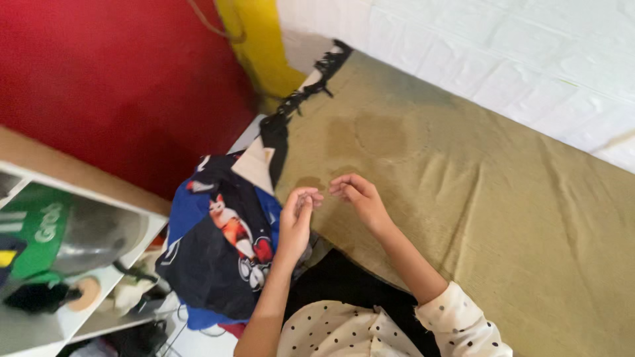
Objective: The person picks up a shirt, spreads it out on a flat surface, and smooths it by hand. They fold the shirt into a square and place it into a laundry basket.
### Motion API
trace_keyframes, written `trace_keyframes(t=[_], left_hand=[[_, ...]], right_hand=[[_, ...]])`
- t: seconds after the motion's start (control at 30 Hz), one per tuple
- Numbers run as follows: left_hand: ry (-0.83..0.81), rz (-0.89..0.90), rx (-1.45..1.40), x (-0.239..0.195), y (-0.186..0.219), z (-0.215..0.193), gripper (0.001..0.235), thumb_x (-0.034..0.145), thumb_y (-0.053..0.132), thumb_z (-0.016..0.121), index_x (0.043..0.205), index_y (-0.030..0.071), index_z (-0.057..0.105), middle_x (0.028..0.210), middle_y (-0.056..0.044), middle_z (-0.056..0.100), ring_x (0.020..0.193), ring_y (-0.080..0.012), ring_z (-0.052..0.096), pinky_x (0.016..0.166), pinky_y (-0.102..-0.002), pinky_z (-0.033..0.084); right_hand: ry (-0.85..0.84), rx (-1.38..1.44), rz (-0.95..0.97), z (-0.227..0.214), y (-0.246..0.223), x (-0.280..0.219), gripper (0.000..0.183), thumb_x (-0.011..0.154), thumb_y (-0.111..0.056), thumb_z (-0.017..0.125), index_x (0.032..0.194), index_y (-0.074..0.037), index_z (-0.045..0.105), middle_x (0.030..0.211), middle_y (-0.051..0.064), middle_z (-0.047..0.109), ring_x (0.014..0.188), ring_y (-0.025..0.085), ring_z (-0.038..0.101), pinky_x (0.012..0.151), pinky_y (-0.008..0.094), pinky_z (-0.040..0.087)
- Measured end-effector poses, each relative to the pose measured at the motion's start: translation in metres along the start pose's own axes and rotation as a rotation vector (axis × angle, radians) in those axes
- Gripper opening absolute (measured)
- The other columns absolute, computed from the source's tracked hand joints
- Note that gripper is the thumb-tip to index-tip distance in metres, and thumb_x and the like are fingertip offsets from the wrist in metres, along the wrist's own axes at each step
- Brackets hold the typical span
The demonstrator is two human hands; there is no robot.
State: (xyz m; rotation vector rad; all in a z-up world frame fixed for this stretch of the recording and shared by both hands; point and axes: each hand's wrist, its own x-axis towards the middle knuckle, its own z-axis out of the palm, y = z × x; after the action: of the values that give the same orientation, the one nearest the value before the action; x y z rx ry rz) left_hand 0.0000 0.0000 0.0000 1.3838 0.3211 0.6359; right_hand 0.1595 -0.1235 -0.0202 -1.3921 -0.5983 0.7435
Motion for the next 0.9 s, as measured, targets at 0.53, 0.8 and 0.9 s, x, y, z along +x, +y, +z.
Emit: trace_keyframes(t=[0.53,0.8,0.9], left_hand=[[0.698,-0.182,0.825,-0.114,-0.044,-0.223,0.025,0.096,0.016,0.064,0.117,0.003,0.064,0.107,-0.014,0.072,0.092,-0.0286,0.072,0.082,-0.038,0.056],[0.587,-0.177,1.000,-0.102,-0.083,-0.212,0.057,0.080,0.030,0.084,0.126,0.004,0.061,0.121,-0.018,0.064,0.106,-0.0407,0.062,0.088,-0.047,0.052],[0.567,-0.215,1.009,-0.095,-0.078,-0.206,0.066,0.079,0.033,0.088,0.131,0.006,0.057,0.129,-0.018,0.058,0.114,-0.0418,0.058,0.093,-0.048,0.051]], right_hand=[[-0.527,-0.423,-0.154,0.212,0.167,0.077,0.023,0.088,-0.009,0.070,0.110,-0.002,0.068,0.104,0.012,0.070,0.102,0.025,0.067,0.090,0.036,0.055],[0.103,-0.739,-0.144,0.230,0.212,0.073,0.086,0.064,-0.016,0.090,0.133,0.004,0.043,0.124,0.037,0.049,0.107,0.046,0.054,0.091,0.045,0.050],[0.045,-0.763,0.217,0.227,0.205,0.078,0.074,0.078,-0.021,0.078,0.140,0.001,0.043,0.095,0.026,0.068,0.096,0.044,0.067,0.088,0.048,0.053]])
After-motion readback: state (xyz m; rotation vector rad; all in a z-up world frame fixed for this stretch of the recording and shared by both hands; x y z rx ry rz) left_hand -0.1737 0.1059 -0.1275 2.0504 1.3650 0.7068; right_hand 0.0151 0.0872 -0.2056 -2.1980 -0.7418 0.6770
